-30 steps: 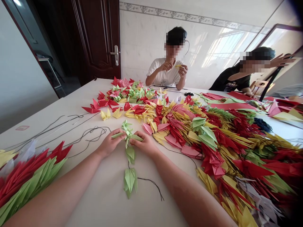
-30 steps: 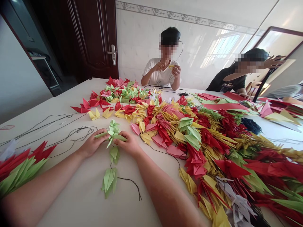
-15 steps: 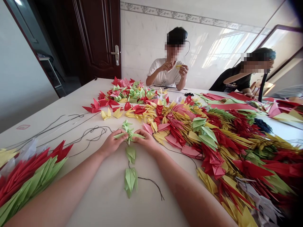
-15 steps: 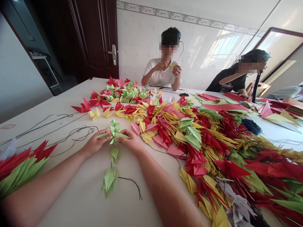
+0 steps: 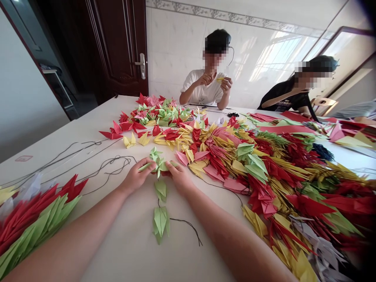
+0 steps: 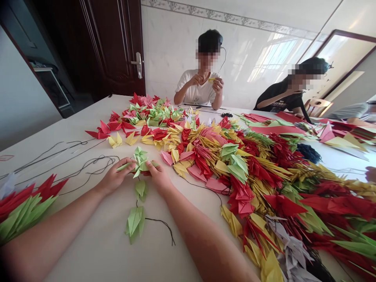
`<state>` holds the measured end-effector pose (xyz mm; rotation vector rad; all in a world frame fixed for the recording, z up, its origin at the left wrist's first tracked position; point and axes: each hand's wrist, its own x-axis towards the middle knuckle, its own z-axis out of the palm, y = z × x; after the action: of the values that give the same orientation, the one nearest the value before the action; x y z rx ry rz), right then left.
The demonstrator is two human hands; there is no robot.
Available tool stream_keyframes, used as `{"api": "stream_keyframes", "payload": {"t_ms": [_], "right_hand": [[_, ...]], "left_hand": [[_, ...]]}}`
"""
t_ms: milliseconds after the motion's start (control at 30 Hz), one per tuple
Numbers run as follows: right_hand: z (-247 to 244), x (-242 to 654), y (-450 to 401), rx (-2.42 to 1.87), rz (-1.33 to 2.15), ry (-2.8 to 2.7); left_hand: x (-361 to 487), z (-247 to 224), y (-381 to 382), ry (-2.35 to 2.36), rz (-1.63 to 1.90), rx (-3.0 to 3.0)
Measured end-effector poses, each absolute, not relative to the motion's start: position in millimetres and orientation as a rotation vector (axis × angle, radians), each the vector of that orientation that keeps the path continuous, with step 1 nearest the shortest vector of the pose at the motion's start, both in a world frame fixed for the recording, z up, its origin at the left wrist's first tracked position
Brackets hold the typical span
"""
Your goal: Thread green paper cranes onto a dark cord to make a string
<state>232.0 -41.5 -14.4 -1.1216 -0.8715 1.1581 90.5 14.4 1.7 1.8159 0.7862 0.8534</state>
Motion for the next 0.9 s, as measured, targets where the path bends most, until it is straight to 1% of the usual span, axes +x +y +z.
{"api": "stream_keyframes", "payload": {"t_ms": [267,733,800,900], "right_hand": [[-12.4,234.4,-43.7,-1.06,1.156,-0.836],[-10.9,234.3,-43.9,-0.97,1.233,-0.811],[-11.2,235.1,-43.9,-1.015,1.191,-0.857],[-11.9,238.0,-43.7,-1.131,1.019,-1.013]], "left_hand": [[89.4,5.6,12.7,0.775,0.795,1.849],[90.2,4.5,13.7,0.778,0.821,1.916],[90.3,3.9,14.5,0.785,0.813,1.968],[90.2,1.2,16.5,0.766,0.836,2.059]]}}
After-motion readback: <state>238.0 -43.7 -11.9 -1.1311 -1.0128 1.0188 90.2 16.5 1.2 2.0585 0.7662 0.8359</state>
